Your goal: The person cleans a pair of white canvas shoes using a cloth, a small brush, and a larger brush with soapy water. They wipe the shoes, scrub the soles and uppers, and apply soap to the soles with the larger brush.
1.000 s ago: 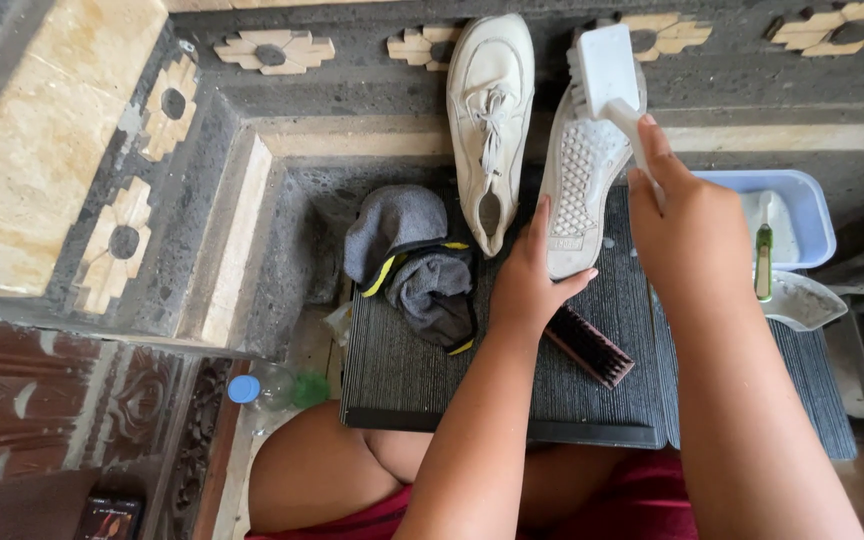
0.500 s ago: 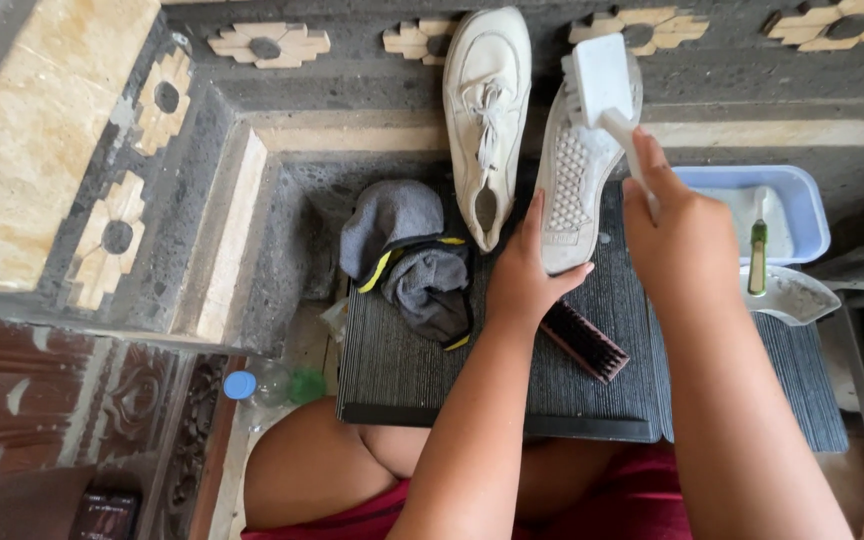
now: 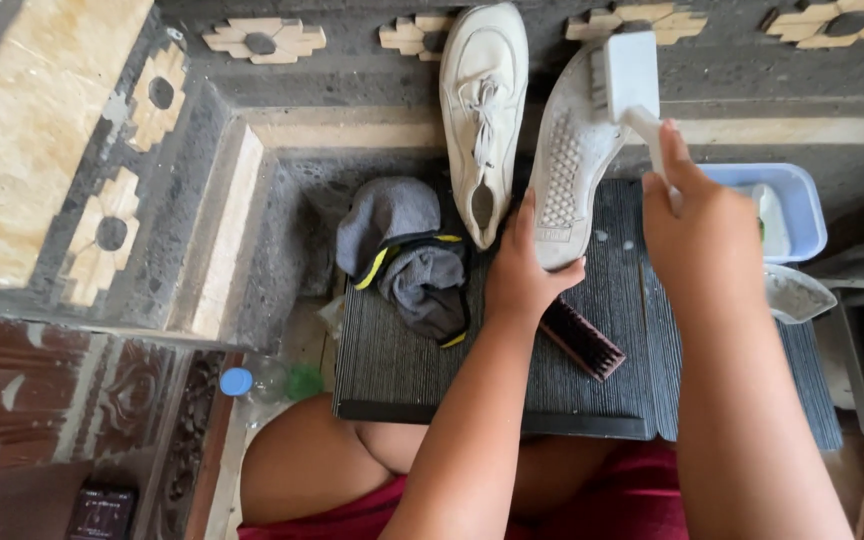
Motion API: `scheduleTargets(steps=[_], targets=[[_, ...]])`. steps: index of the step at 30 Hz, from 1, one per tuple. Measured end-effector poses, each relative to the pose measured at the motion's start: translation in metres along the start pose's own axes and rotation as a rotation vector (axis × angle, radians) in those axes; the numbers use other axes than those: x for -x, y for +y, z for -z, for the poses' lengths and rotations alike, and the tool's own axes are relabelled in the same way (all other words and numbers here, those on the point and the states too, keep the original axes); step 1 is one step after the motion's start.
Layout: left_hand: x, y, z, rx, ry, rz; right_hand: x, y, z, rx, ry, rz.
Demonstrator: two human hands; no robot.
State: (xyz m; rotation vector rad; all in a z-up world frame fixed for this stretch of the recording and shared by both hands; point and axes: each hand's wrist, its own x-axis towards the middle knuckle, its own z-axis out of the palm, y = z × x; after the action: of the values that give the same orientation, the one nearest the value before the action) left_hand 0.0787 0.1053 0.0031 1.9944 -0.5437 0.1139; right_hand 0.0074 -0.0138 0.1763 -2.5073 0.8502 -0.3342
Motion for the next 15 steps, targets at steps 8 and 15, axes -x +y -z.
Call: scheduleTargets(steps=[8,15], targets=[[0.005,-0.002,-0.001,-0.022,-0.006,0.021,0.008,-0.011,0.002,-0.001,0.021,0.094],[0.004,-0.007,-0.006,-0.060,0.020,-0.022,0.016,-0.002,0.000,0.005,0.103,0.161]])
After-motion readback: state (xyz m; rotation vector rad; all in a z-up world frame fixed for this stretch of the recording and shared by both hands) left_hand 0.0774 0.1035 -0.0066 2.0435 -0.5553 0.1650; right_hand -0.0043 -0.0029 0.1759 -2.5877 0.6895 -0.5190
